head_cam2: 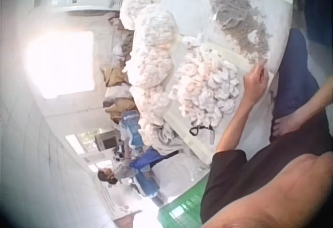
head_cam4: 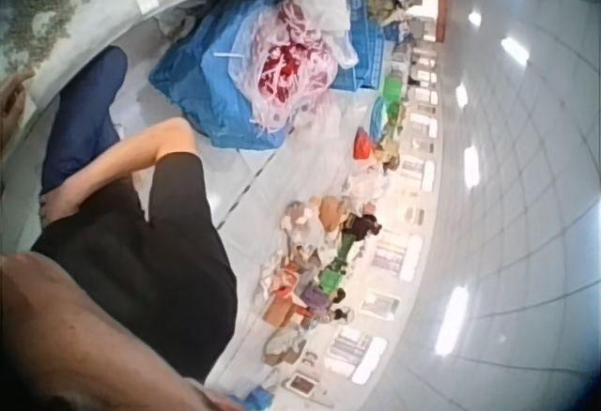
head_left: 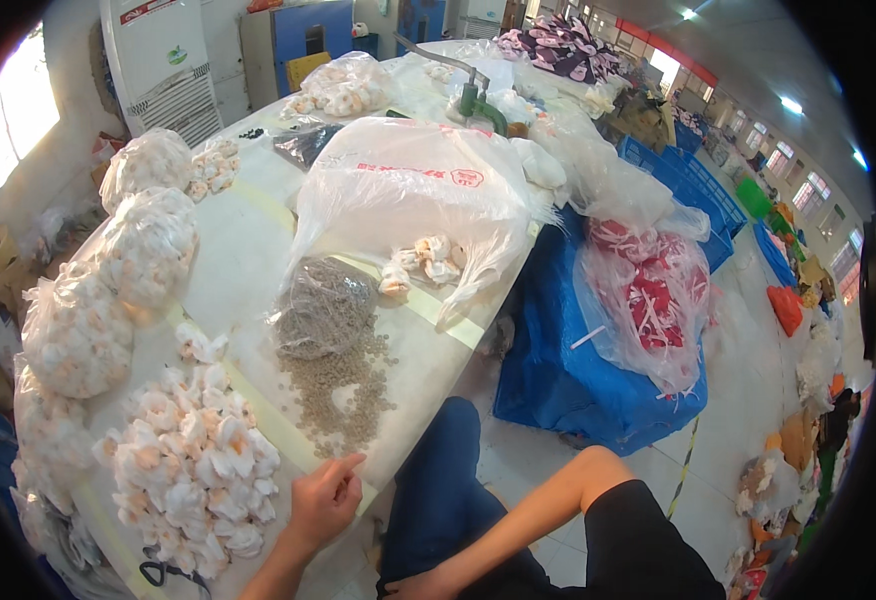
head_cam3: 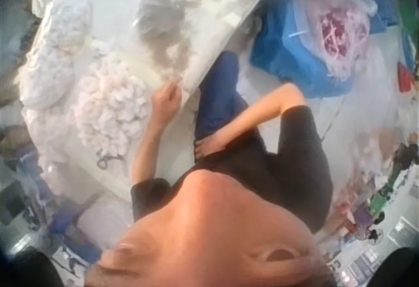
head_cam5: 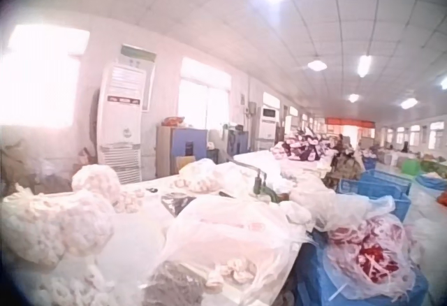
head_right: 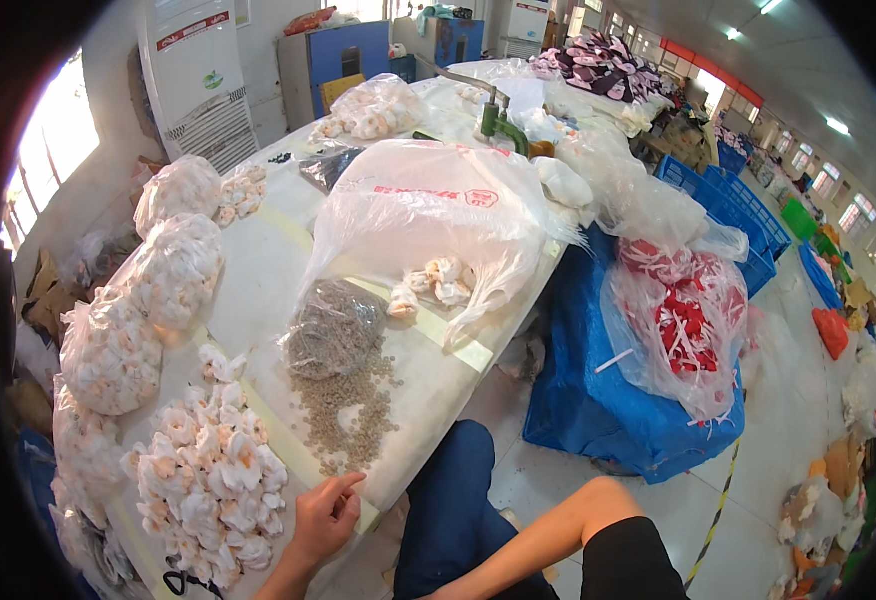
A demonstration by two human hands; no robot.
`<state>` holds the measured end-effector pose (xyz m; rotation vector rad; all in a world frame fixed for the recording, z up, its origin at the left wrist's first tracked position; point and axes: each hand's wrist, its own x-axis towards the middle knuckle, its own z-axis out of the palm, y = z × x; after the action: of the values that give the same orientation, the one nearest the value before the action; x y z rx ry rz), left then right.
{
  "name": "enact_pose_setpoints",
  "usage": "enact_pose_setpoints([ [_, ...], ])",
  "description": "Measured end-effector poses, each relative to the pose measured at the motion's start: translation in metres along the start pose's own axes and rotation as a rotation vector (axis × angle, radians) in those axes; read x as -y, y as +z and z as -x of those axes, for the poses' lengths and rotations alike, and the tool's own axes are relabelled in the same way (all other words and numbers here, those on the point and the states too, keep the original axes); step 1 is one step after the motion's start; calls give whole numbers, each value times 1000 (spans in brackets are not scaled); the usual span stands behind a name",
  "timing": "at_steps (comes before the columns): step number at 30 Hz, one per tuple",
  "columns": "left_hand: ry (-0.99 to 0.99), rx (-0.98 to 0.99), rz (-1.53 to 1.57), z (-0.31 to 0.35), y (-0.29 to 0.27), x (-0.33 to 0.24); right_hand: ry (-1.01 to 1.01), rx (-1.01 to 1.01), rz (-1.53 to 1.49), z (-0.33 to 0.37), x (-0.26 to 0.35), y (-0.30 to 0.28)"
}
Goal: The person repeatedly picks small gray beads from a pile on the table and inserts them into white cotton balls, then places the stuffed cotton balls back onto the table. The process is repeated continuously throughout the clip.
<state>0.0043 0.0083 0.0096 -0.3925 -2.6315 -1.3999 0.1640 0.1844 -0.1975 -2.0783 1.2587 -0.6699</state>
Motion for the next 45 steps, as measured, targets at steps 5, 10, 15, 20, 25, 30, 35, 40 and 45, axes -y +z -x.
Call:
enact_pose_setpoints([
  [5, -9, 12, -15, -3, -1, -3, 17, -59, 6, 1, 1, -10],
  [10, -13, 4, -29, -2, 1, -1, 13, -77, -10, -6, -1, -14],
  [15, -20, -2, -7, -1, 0, -3, 13, -55, -29, -18, -2, -6],
  [20, -30, 0, -2, -2, -2, -2, 84, 4, -88, -27, 6, -17],
  [25, -25, 8, 35, 1, 0, 3, 51, -42, -71, -6, 13, -36],
  [30, 17, -12, 25, -2, 0, 2, -28, -140, 83, -15, -1, -28],
  [35, 35, -25, -22, 1, -1, 1, -99, -133, 171, -85, -2, 41],
  [40, 63, -27, -9, 4, -1, 5, 293, -115, -74, -65, 57, -83],
  [45, 75, -49, 5, 4, 2, 7, 277, -650, -298, 41, 90, -248],
])
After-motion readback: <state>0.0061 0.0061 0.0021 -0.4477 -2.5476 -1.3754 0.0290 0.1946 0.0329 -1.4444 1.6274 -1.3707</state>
